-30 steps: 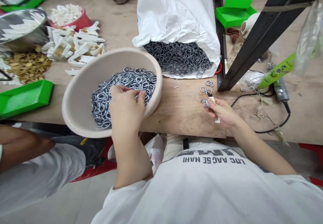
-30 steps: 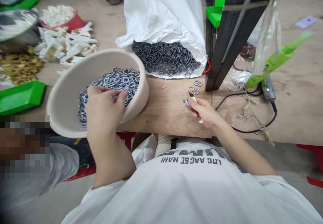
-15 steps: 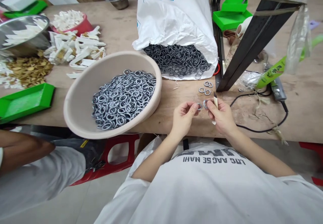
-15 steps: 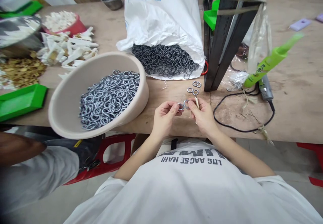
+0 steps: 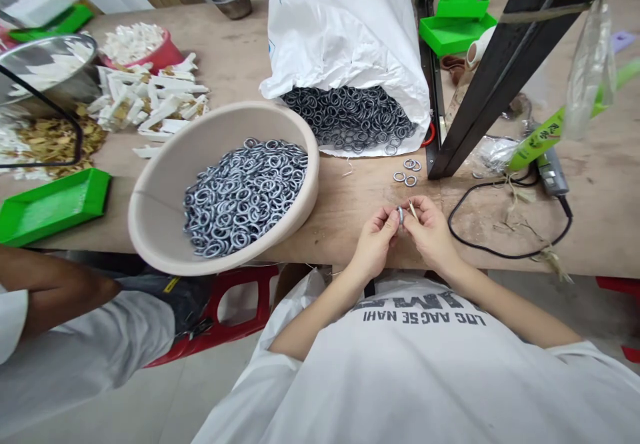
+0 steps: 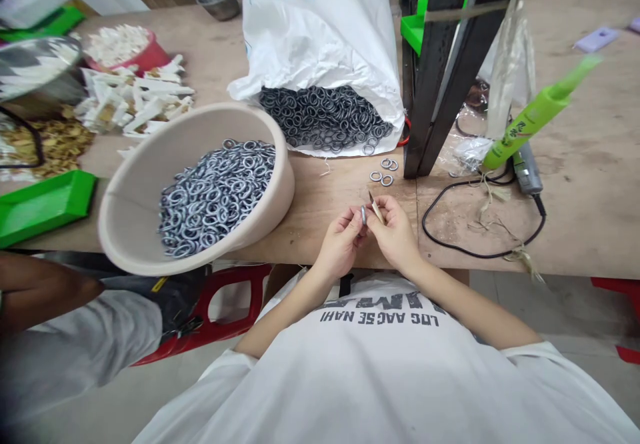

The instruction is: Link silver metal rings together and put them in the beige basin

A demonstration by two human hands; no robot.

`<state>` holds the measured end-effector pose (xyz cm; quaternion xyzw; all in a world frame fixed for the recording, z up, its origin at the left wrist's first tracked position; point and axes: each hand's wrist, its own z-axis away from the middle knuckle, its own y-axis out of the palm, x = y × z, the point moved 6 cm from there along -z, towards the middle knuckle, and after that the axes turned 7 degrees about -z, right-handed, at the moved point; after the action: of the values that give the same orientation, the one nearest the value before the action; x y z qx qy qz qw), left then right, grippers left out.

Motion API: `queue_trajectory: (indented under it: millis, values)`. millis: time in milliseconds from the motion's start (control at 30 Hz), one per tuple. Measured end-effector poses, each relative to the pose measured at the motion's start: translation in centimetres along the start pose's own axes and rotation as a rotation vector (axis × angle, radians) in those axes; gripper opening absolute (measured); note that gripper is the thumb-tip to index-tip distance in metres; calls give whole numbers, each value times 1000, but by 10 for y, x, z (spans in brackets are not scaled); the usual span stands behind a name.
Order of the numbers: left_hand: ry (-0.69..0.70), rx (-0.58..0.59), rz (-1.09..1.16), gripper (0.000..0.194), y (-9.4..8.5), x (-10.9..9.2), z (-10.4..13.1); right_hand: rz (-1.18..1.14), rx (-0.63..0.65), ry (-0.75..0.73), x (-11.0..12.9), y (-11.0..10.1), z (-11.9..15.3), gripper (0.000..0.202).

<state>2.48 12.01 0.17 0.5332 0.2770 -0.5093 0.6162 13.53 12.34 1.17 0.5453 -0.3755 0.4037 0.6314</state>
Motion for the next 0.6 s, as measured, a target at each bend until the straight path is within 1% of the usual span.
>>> queue_trajectory:
  millis: [67, 100, 233, 300, 367, 433, 500, 567, 600]
  values:
    - [-8, -17, -5, 40, -2, -2, 2, 88, 58, -49, 5, -1, 2, 16]
    - [-21, -19, -3, 40, -2, -3, 3, 124, 96, -67, 8, 0, 3, 15]
    - [-60, 2, 7, 40, 0, -4, 8, 244, 190, -171, 22, 2, 4, 26]
    - [-37, 19, 0, 39, 3, -6, 11, 278, 243, -166, 23, 5, 2, 24]
    - [-20, 55, -18, 40, 6, -9, 14, 274, 293, -114, 22, 6, -1, 23]
    - [-25, 92, -29, 42, 8, -11, 17, 329, 283, -139, 27, 3, -2, 29]
    - [-33, 95, -7, 42, 8, -12, 19, 518, 285, -266, 39, 3, 2, 29]
    - [-44, 70, 36, 41, 6, -14, 19, 764, 338, -398, 49, 9, 12, 27]
    - [-49, 54, 53, 41, 5, -14, 19, 867, 372, -439, 52, 12, 18, 28]
